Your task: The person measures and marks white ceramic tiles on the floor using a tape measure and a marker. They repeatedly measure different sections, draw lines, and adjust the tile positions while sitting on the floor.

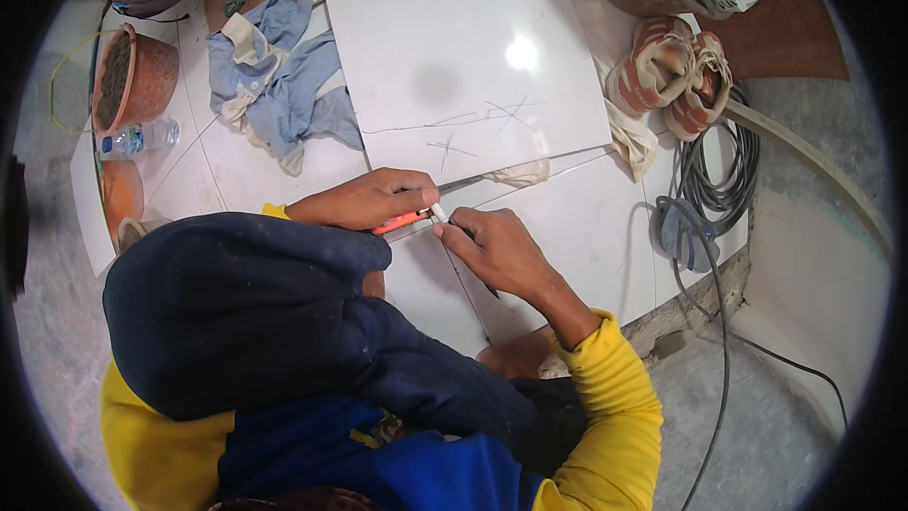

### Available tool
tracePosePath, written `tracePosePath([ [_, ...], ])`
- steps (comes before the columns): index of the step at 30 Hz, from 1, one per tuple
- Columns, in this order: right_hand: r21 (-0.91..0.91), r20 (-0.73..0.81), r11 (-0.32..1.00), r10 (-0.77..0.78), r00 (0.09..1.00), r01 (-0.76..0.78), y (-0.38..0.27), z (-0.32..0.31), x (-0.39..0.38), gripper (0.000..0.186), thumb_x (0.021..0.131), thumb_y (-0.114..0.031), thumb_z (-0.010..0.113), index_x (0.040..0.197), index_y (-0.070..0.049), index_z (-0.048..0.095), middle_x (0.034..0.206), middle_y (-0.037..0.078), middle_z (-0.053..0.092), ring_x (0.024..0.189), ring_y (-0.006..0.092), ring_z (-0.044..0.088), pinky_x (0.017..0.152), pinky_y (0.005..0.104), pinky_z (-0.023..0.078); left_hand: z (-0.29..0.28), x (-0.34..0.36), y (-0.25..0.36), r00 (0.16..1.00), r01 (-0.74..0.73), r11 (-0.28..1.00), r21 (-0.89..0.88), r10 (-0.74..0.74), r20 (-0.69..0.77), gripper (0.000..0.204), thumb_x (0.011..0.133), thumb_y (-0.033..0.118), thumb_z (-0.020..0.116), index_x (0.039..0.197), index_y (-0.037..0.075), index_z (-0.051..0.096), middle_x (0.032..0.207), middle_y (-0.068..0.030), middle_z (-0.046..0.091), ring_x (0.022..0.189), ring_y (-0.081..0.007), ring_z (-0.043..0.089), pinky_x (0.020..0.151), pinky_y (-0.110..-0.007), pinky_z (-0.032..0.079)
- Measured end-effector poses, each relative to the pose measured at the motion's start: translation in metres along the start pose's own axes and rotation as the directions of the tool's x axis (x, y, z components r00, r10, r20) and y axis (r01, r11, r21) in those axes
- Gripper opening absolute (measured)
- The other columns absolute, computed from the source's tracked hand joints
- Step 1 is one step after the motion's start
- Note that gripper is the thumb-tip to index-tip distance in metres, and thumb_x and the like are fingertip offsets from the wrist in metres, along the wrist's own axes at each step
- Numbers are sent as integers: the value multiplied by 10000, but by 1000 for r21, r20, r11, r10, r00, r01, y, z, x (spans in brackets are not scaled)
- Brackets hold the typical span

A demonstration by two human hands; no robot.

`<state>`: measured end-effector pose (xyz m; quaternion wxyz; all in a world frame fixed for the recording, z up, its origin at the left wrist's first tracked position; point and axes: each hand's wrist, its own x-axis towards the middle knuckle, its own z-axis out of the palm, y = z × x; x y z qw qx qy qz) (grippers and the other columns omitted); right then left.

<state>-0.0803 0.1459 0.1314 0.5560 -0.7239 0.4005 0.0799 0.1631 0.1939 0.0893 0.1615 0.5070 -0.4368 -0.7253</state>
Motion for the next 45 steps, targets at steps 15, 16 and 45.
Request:
tracePosePath([
  [15, 272, -662, 832, -203, 722, 484, -3, -14, -9, 184, 1038, -68, 699, 1184, 45, 712, 937, 111, 747, 816, 145, 711, 750, 272, 560, -15, -3, -3, 981, 128, 723, -679, -194, -21, 431, 1108, 533, 533, 1198, 121, 623, 1101, -68, 688, 1044, -246, 722, 801, -416, 620],
  [16, 255, -656, 830, -228, 719, 495, 0, -11, -9, 188, 1035, -61, 702, 1191, 44, 713, 936, 109, 746, 817, 146, 713, 748, 271, 559, -14, -3, -2, 980, 136, 703, -698, -201, -11, 434, 1104, 538, 538, 1199, 124, 625, 1102, -67, 691, 1048, -251, 724, 808, -422, 619],
  [45, 543, -605, 732, 0, 796, 412, -6, 39, 16, 257, 1064, -104, 683, 1254, 69, 688, 1018, 147, 786, 936, 184, 750, 874, 312, 595, 2, -2, -20, 976, -52, 645, -762, -127, -174, 385, 1127, 482, 512, 1250, 122, 576, 1123, -72, 654, 1068, -264, 714, 806, -468, 634],
])
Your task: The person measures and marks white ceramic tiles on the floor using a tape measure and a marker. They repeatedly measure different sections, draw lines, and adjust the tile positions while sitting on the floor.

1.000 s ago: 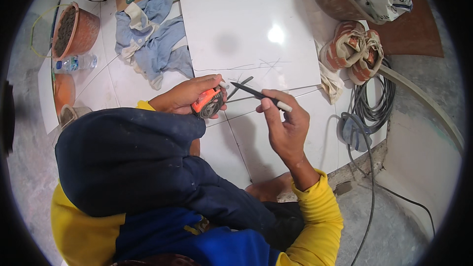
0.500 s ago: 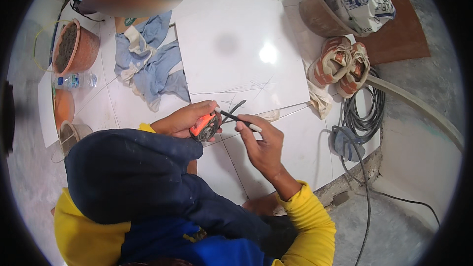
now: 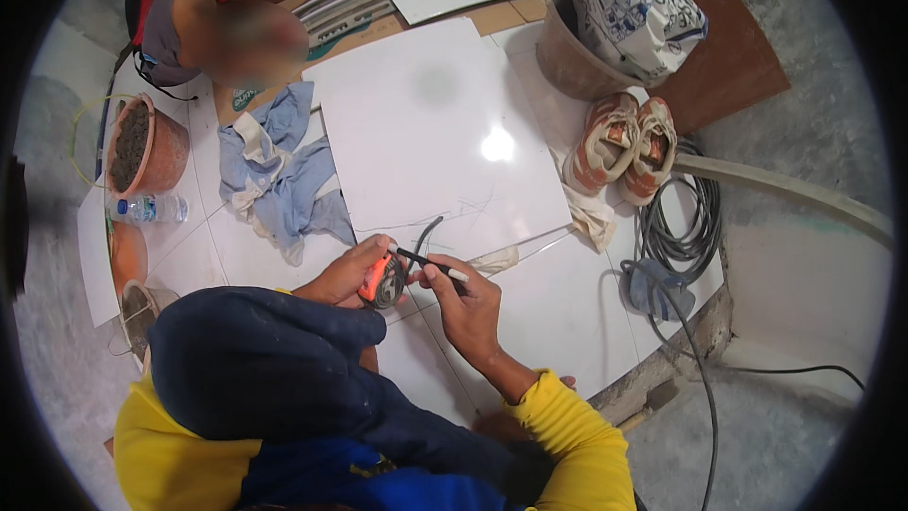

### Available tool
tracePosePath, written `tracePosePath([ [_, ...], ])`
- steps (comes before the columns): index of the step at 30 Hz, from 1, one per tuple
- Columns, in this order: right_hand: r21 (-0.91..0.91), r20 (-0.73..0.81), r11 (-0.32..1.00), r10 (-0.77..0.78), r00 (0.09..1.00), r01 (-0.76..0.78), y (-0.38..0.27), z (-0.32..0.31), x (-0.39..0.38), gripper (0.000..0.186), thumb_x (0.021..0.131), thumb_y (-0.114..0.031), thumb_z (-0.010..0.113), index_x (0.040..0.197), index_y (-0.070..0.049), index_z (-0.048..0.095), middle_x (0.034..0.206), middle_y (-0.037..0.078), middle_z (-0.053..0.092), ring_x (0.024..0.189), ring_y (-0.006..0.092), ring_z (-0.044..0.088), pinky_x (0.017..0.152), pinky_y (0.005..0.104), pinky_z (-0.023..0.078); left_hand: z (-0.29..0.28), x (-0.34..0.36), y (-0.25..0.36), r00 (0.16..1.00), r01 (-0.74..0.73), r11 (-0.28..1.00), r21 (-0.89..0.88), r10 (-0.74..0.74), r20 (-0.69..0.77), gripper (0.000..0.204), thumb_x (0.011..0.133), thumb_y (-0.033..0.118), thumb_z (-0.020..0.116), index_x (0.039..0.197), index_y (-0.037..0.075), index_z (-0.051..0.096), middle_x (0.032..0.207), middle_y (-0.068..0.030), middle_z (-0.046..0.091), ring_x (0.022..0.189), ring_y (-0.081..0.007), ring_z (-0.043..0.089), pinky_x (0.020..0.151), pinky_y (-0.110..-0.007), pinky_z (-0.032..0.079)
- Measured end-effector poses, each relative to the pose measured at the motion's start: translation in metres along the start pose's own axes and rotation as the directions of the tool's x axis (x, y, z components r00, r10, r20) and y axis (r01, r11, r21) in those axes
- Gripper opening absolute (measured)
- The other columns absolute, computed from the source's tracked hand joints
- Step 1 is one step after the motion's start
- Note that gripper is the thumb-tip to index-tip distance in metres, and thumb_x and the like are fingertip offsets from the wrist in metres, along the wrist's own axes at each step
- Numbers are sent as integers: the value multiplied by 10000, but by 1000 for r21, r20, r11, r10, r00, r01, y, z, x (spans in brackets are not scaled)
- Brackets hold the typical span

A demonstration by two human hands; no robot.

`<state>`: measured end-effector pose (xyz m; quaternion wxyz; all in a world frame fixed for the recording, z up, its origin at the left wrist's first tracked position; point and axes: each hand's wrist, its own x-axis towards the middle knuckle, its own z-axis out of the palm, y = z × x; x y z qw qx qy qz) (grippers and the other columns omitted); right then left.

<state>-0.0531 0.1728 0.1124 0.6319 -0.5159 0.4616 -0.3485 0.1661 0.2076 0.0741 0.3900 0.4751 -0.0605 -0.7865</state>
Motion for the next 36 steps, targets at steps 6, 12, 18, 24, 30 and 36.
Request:
tracePosePath([
  [6, -213, -29, 937, -291, 956, 279, -8, -16, 15, 171, 1089, -107, 614, 1177, 33, 659, 1066, 134, 741, 972, 210, 693, 875, 320, 543, 9, 7, -7, 995, 82, 995, -65, -78, 63, 483, 1130, 520, 464, 1384, 116, 538, 1172, -100, 664, 1125, -306, 715, 823, -514, 648],
  [12, -358, 303, 785, -414, 858, 505, -22, -34, 20, 55, 1078, -44, 540, 1116, -7, 551, 1037, 179, 608, 846, 321, 627, 741, 433, 521, 10, 24, -17, 933, 250, 968, -9, -239, 268, 571, 1157, 515, 354, 1611, 173, 408, 1375, -88, 588, 1260, -273, 641, 974, -536, 590],
  [18, -780, 525, 432, 59, 849, 453, -29, -27, 3, 836, 869, -516, 837, 1483, -52, 511, 1227, 224, 595, 980, 417, 697, 727, 499, 602, 2, 55, -63, 933, 321, 947, -17, -313, 181, 561, 1133, 548, 427, 1465, 123, 582, 1196, -58, 710, 1022, -229, 696, 860, -419, 602],
  [24, -827, 419, 510, 280, 864, 236, 13, -44, -4, 1058, 741, -493, 887, 1593, -91, 405, 1359, 222, 570, 1106, 426, 677, 820, 492, 610, 5, 60, -57, 823, 422, 906, -40, -364, 436, 643, 1107, 614, 437, 1461, 100, 594, 1413, -71, 635, 1247, -220, 610, 1022, -371, 508],
  [30, -964, 265, 150, 506, 821, 218, 19, -176, 24, 705, 794, -297, 889, 1374, -104, 539, 1301, 202, 624, 1033, 417, 697, 806, 515, 608, -4, 32, -28, 721, 231, 848, 478, -478, 501, 795, 1076, 712, 397, 1582, 107, 499, 1619, -115, 512, 1430, -289, 533, 1172, -446, 417],
  [36, -988, 143, -10, 369, 918, 157, 18, -249, 61, 785, 783, -438, 904, 1393, -89, 554, 1399, 258, 584, 1210, 450, 647, 954, 552, 579, 44, -63, 78, 961, 197, 541, 817, -272, -51, 773, 1056, 700, 460, 1484, 72, 597, 1374, -167, 651, 1282, -347, 612, 1122, -468, 447],
])
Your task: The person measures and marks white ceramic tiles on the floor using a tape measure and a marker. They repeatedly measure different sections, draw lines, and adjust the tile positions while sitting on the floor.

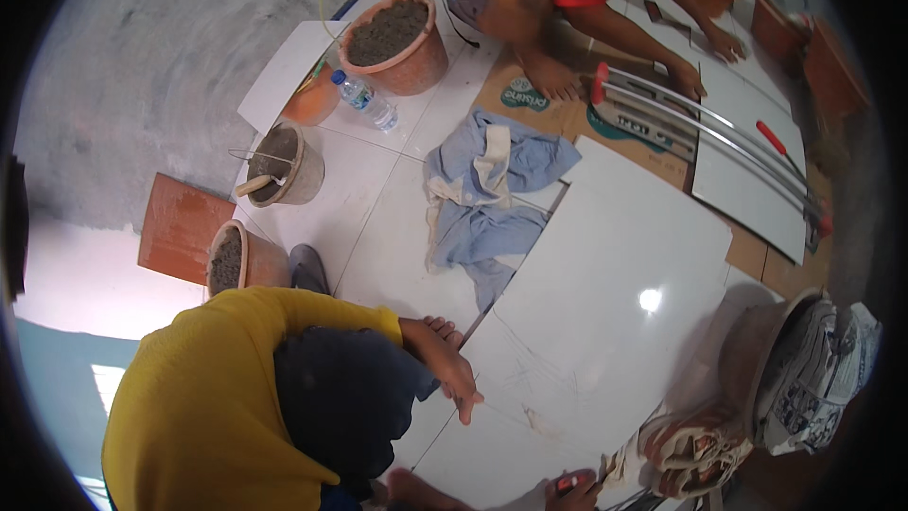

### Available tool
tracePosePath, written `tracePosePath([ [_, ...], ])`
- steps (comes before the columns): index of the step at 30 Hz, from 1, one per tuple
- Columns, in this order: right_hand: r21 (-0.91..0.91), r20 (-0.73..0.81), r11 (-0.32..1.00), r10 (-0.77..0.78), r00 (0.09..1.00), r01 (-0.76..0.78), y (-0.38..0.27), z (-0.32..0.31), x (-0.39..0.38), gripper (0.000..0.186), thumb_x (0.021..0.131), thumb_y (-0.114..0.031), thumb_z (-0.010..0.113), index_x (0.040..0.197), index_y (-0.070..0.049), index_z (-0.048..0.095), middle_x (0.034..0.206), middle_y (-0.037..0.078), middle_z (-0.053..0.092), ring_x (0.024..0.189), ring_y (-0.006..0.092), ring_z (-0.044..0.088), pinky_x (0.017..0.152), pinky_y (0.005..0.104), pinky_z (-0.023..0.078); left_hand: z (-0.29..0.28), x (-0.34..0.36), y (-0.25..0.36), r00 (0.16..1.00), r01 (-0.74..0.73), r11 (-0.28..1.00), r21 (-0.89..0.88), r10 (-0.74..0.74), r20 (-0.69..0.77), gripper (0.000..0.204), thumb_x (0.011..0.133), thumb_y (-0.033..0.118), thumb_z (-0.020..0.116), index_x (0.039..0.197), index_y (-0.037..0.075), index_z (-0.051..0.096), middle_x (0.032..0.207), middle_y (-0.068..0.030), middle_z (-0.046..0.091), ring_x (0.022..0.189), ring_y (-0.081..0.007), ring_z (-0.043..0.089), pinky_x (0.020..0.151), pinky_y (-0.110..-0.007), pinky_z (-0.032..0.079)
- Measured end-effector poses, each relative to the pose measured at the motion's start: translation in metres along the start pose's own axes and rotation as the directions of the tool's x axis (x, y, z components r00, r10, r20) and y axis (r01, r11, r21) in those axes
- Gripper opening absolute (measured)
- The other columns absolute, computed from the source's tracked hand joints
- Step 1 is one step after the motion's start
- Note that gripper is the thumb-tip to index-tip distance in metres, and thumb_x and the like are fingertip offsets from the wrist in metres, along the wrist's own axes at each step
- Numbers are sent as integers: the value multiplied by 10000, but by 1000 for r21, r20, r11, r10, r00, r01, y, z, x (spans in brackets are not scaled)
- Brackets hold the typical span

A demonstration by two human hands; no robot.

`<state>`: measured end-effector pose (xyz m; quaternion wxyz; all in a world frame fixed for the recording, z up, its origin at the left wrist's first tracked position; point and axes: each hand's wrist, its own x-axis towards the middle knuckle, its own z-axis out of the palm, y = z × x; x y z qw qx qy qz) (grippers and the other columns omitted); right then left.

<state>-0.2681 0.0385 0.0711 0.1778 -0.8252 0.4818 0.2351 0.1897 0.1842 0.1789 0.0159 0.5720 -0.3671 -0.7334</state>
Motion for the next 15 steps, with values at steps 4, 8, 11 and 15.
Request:
tracePosePath([
  [4, -157, 115, 985, -60, 992, 78, -4, -33, -1, 1152, 724, -511, 926, 1630, -83, 358, 1492, 274, 522, 1257, 447, 619, 1016, 522, 545, 1, -5, -43, 992, -86, 985, -148, 72, -99, 693, 1082, 633, 474, 1404, 52, 669, 1398, -192, 627, 1336, -310, 565, 1118, -432, 447],
  [8, -215, 45, 976, -19, 999, 28, -14, -65, -42, 1301, 653, -484, 975, 1668, -72, 271, 1521, 272, 514, 1327, 439, 564, 1106, 526, 464, -3, -109, -62, 918, -315, 775, -549, 102, -382, 580, 1121, 492, 520, 1492, 55, 605, 1594, -163, 517, 1476, -240, 467, 1205, -369, 369],
  [11, 92, -63, 993, -69, 996, 75, -9, -72, -112, 1086, 822, -404, 909, 1640, -20, 305, 1525, 263, 534, 1359, 448, 555, 1129, 548, 439, 35, -209, -75, 841, -266, 812, -520, -68, -536, 737, 1102, 566, 521, 1571, -1, 484, 1578, -174, 529, 1483, -276, 473, 1219, -377, 361],
  [15, 440, 411, 833, 145, 900, -335, -42, -116, -254, 924, 920, -446, 830, 1563, 55, 395, 918, 174, 784, 998, 358, 746, 990, 438, 532, 82, -374, 5, 931, -25, 672, -740, -254, -263, 720, 1113, 581, 489, 1611, 62, 463, 1569, -138, 519, 1452, -229, 466, 1228, -358, 340],
])
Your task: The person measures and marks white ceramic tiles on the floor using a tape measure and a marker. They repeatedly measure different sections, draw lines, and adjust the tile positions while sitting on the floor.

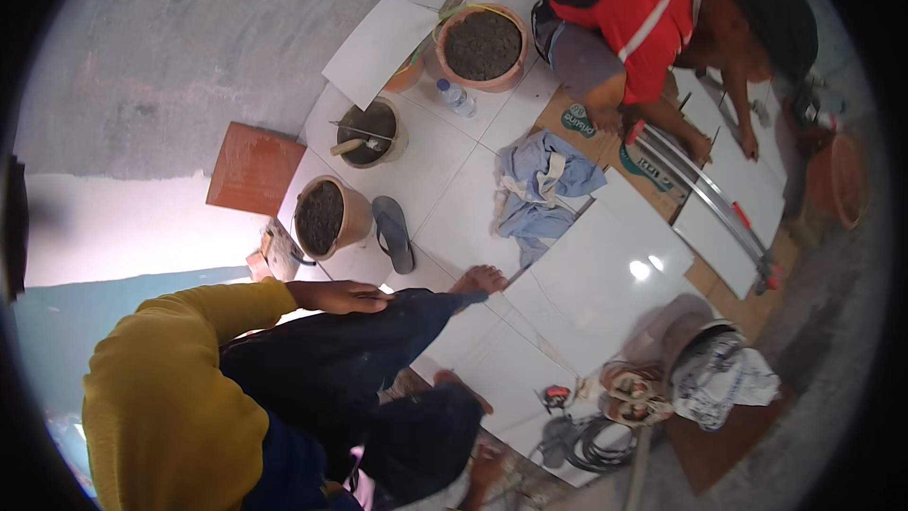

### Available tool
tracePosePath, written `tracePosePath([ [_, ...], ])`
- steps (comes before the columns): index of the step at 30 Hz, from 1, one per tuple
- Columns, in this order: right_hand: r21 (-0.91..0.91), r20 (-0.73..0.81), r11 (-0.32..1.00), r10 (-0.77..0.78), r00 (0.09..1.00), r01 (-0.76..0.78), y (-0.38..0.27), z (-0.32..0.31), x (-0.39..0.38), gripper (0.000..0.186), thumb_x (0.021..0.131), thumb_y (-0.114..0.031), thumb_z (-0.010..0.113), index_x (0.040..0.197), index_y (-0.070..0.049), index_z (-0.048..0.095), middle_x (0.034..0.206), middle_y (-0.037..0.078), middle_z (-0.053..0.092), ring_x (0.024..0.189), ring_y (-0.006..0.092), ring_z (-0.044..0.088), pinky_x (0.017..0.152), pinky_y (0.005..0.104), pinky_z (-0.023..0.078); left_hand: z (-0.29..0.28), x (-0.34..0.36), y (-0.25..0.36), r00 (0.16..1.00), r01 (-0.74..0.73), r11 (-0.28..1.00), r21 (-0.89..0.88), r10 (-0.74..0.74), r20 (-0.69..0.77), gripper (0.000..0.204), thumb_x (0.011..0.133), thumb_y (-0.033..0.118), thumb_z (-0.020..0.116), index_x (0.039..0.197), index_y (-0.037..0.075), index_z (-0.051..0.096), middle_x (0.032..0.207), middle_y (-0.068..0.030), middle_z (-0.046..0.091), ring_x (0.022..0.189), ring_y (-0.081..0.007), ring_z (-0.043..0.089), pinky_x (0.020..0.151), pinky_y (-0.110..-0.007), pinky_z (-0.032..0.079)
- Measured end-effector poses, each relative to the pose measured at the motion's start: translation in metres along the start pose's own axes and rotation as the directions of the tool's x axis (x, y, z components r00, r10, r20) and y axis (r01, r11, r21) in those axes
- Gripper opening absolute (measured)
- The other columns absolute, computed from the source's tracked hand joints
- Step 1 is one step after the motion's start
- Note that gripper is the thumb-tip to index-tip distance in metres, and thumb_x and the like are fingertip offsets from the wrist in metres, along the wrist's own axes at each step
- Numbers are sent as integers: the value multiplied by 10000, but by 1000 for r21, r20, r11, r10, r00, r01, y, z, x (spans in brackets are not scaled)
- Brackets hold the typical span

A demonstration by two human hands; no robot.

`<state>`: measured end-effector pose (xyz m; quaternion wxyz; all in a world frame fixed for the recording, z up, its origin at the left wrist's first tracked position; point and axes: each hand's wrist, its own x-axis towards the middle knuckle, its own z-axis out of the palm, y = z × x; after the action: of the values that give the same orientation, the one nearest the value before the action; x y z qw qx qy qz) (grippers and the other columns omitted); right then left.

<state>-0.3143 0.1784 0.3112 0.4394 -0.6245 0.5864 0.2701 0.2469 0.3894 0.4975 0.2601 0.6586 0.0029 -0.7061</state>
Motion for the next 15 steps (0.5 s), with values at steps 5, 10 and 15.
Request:
tracePosePath([
  [5, 656, 511, 615, 64, 857, -437, -130, -14, -210, 781, 1070, -419, 660, 1672, -80, 295, 1641, 206, 415, 1439, 333, 504, 1186, 446, 431, 43, -113, -42, 998, 54, 996, 70, -55, 23, 1019, 944, 806, 550, 1675, 126, 347, 1595, -247, 483, 1482, -359, 438, 1250, -440, 319],
  [10, 485, 554, 849, -113, 825, -209, -227, -43, -262, 677, 1074, -373, 671, 1600, -29, 421, 1521, 166, 572, 1352, 266, 578, 1113, 380, 471, 40, -113, -60, 1000, 21, 986, 168, -19, -8, 1012, 929, 814, 541, 1660, 129, 391, 1492, -249, 599, 1353, -378, 589, 1234, -417, 357],
  [15, 332, 647, 936, -135, 751, -117, -262, -53, -252, 574, 1090, -309, 650, 1556, -14, 492, 1485, 151, 609, 1324, 243, 602, 1132, 355, 432, 28, -139, -58, 995, 43, 999, 22, -40, -89, 1022, 920, 847, 511, 1641, 127, 430, 1545, -175, 589, 1380, -362, 594, 1250, -400, 343],
])
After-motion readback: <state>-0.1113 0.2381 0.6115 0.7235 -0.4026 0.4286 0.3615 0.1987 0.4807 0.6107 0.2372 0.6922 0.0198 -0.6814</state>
